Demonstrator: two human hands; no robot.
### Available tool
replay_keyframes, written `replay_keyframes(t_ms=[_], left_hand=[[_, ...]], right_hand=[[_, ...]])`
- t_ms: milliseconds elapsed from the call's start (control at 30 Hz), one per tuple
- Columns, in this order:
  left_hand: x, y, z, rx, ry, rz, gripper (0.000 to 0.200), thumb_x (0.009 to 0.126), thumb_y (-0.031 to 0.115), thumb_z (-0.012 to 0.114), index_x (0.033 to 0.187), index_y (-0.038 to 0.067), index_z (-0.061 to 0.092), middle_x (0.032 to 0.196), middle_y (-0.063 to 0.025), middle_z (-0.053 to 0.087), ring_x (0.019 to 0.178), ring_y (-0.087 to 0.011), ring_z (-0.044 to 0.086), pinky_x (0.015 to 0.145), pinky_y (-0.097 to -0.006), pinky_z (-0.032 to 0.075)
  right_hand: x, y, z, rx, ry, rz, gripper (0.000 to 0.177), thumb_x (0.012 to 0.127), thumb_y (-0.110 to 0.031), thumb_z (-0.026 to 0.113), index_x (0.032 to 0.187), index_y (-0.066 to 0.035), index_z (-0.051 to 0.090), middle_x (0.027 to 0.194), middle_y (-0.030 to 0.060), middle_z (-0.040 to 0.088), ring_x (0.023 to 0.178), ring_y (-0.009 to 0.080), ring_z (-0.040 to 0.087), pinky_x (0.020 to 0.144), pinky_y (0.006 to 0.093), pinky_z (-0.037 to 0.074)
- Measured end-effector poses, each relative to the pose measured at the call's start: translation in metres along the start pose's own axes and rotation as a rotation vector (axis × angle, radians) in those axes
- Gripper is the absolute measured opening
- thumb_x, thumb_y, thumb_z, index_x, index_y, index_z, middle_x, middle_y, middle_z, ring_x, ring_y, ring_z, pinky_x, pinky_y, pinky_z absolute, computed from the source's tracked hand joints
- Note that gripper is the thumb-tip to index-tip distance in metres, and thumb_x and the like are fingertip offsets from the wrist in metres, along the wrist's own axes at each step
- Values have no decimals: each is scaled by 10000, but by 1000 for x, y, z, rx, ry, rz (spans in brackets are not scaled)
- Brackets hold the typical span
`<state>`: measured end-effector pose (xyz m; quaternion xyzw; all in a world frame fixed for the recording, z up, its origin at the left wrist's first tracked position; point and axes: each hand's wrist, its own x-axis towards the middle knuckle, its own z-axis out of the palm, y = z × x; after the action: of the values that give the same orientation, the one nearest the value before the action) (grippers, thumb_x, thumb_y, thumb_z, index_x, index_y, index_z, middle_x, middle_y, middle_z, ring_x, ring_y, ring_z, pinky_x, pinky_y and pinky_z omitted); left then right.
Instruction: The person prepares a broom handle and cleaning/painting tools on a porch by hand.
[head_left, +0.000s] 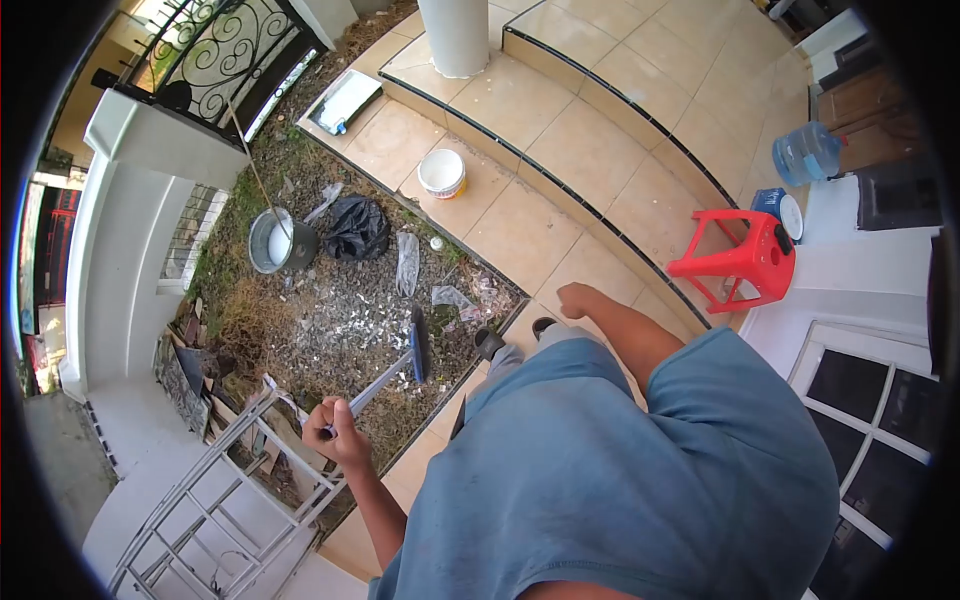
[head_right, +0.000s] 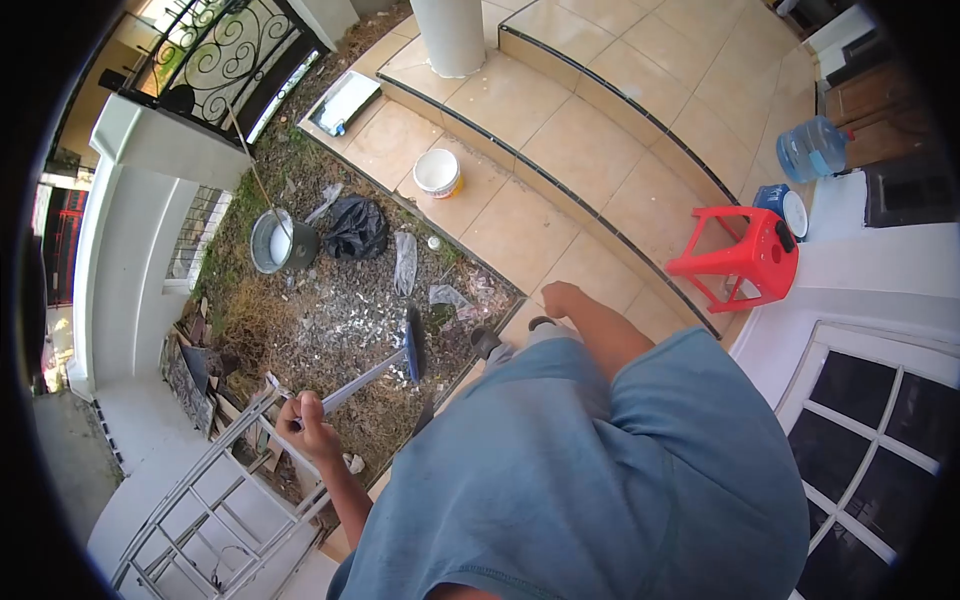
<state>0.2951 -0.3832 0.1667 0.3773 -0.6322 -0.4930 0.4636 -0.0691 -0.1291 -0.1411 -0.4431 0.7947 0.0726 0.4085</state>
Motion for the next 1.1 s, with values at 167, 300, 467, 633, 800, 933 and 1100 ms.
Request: replay_keyframes(t_ms=[167, 300, 467, 633, 800, 933, 1100], left_hand=[[19, -11, 9, 155, -98, -24, 470, 820, 71, 654, 551, 99, 270, 529, 44, 333, 519, -52, 281, 482, -247, 218], [40, -2, 23, 244, -195, -135, 481, 818, 105, 677, 518, 84, 301, 510, 54, 343, 508, -44, 277, 465, -255, 205], [66, -12, 53, 358, -290, -274, 505, 820, 175, 692, 501, 63, 317, 487, 42, 329, 497, -50, 274, 461, -274, 207], [89, -27, 100, 440, -264, -345, 511, 819, 166, 690, 510, 71, 294, 504, 43, 290, 513, -54, 250, 469, -288, 197], [141, -22, 158, 469, -143, -326, 529, 816, 102, 686, 532, 98, 240, 535, 59, 251, 533, -54, 215, 489, -284, 185], [181, -16, 186, 454, -48, -246, 524, 818, 152, 697, 532, 79, 265, 527, 55, 269, 524, -54, 236, 473, -291, 176], [198, -28, 203, 468, 31, -313, 505, 825, 136, 683, 532, 71, 277, 524, 52, 282, 527, -54, 247, 478, -293, 182]], right_hand=[[-122, 224, -26, 210, 421, 671, 327, 791, -239, 570, 899, 56, 660, 836, 248, 654, 783, 353, 654, 723, 426, 525], [-182, 242, -33, 515, 626, 634, 253, 831, -221, 563, 722, 1, 613, 579, 132, 590, 485, 220, 567, 471, 371, 449], [-157, 191, 24, 795, 63, 639, 302, 818, -272, 599, 816, 28, 622, 723, 156, 648, 668, 231, 654, 516, 371, 527], [-95, 122, -96, 492, -259, 285, 367, 843, -311, 583, 903, 44, 654, 820, 182, 671, 777, 268, 659, 661, 386, 548], [67, 247, -173, 327, 329, 154, 261, 753, -254, 648, 807, 1, 649, 792, 211, 655, 769, 342, 632, 710, 414, 496], [154, 265, -334, 118, 234, 188, 356, 758, -259, 558, 889, 60, 645, 949, 282, 635, 941, 415, 610, 847, 462, 489], [237, 186, -472, 167, 436, 56, 290, 772, -247, 567, 877, 16, 630, 885, 239, 648, 877, 398, 618, 786, 440, 493]])
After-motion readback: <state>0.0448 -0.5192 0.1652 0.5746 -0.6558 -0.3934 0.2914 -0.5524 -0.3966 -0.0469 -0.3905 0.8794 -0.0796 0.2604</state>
